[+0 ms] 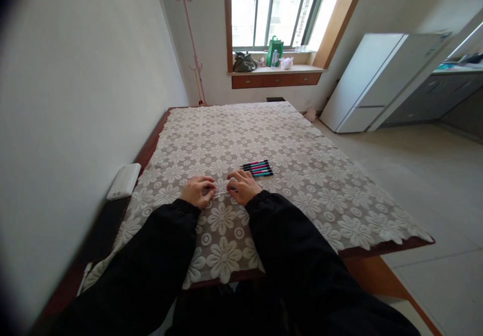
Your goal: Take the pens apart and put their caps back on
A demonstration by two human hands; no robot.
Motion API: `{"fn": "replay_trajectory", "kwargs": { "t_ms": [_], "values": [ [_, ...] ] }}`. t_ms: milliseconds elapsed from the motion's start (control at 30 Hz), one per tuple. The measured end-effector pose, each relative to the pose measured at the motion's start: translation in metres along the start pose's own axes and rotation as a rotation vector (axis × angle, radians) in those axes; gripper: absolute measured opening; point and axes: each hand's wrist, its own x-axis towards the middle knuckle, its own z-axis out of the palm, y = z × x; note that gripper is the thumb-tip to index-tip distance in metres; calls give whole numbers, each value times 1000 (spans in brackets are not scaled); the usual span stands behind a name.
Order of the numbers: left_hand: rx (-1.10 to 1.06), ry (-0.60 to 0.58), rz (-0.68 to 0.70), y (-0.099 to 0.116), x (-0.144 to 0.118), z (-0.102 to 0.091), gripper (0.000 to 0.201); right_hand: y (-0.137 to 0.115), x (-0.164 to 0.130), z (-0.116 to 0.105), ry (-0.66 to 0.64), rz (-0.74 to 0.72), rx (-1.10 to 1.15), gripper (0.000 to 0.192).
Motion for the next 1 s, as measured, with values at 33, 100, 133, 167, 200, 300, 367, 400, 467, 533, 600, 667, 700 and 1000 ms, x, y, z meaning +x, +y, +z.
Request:
{"fn": "replay_trajectory", "kwargs": {
  "t_ms": [33,100,133,167,200,300,367,400,467,533,600,667,700,1000],
  "values": [
    [-12,12,6,0,0,0,9,0,0,0,-11,-2,2,6],
    [-29,40,22,1,0,-1,9,1,0,1,-24,6,2,7],
    [-33,48,32,2,0,-2,8,1,0,1,-28,12,0,7],
    [-36,49,43,3,0,-2,8,1,0,1,-30,19,-2,7],
    [-37,40,56,4,-1,-3,7,1,0,1,-32,25,-6,8],
    [-38,-12,103,8,-2,-6,6,1,0,-1,-38,38,-25,9],
    [-36,-35,128,9,-2,-6,9,1,0,-3,-41,47,-41,10],
    [-34,-44,134,10,-2,-6,11,1,0,-4,-44,52,-47,11],
    [-30,-69,135,10,-2,-6,9,2,0,-6,-54,57,-53,12],
    [-26,-97,137,10,-2,-6,8,3,0,-8,-71,56,-54,13],
    [-27,-110,142,9,-2,-6,8,5,0,-10,-87,57,-56,13],
    [-29,-105,147,9,-2,-6,8,7,-1,-13,-103,65,-61,13],
    [-30,-100,148,9,-2,-5,7,8,-1,-15,-111,70,-63,12],
    [-25,-95,99,8,-2,-5,2,17,-5,-18,-142,55,-38,11]
  ]
}}
